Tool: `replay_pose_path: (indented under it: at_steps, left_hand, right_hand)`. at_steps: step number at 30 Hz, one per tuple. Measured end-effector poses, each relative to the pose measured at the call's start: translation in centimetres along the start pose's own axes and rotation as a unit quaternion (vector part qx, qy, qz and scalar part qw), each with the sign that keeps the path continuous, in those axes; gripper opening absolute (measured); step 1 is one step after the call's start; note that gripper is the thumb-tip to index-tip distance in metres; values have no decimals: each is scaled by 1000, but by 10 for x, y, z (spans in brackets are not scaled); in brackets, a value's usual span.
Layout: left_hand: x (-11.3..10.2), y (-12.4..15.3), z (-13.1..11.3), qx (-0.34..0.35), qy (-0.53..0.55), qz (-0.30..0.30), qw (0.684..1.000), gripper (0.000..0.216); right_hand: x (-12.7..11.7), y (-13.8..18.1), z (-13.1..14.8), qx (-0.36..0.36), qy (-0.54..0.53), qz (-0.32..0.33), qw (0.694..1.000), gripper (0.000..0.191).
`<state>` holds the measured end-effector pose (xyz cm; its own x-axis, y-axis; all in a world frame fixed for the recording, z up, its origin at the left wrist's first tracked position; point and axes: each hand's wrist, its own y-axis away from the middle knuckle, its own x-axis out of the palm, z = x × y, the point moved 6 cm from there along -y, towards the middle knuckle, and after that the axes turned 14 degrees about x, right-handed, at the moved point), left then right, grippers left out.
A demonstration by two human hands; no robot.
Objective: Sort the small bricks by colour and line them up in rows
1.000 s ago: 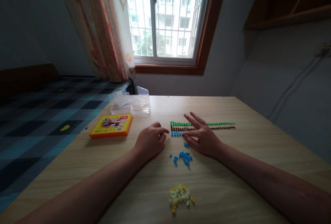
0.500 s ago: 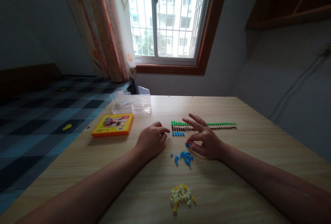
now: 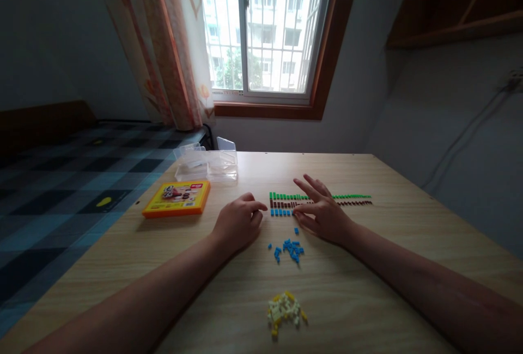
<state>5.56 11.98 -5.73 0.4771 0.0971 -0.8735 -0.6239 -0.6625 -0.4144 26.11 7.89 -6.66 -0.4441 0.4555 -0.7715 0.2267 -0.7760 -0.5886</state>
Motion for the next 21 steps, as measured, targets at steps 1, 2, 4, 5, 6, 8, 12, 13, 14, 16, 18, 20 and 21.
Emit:
replay_pose_path:
  at_steps: [1,2,4,5,6,8,12,13,14,16,18,20,21]
  left_hand:
    - [0,0,0,0,0,0,1000,30]
    - [0,0,0,1,1,-1,1000,30]
    - [0,0,0,1,2,0,1000,30]
    - [0,0,1,0,2,1,1000,30]
    - [1,0,1,-1,3,2,1000,30]
    - [1,0,0,-1,5,3,1000,30]
    - [1,0,1,2,5,-1,1000,30]
    - [1,0,1,3,6,-3,1000,30]
    - [1,0,1,4,6,-5,1000,30]
    - [2,0,1,4,8,-6,1000,30]
    - [2,0,1,2,8,-3,1000,30]
    - [2,0,0,2,8,-2,1000,30]
    - [2,0,0,2,8,-2,1000,30]
  right_hand:
    - [0,0,0,-1,1,0,1000,16]
    - [0,0,0,-3,3,-1,1000,16]
    - [1,0,-1,-7,4,0,1000,16]
    - [2,1,-1,-8,4,2,1000,16]
    - [2,1,-2,-7,3,4,1000,16]
    - [3,1,-3,-6,2,9,1000,15]
    - [4,1,-5,-8,1,17,1000,14]
    - [4,1,-5,-10,3,19,1000,14]
    - [4,1,-4,-14,6,21,1000,14]
    - [3,1,-4,-20,10,21,1000,15]
    - [2,1,-4,-24,12,18,999,15]
    - [2,1,-4,-30,12,13,999,15]
    - [2,1,-3,-33,12,11,999,15]
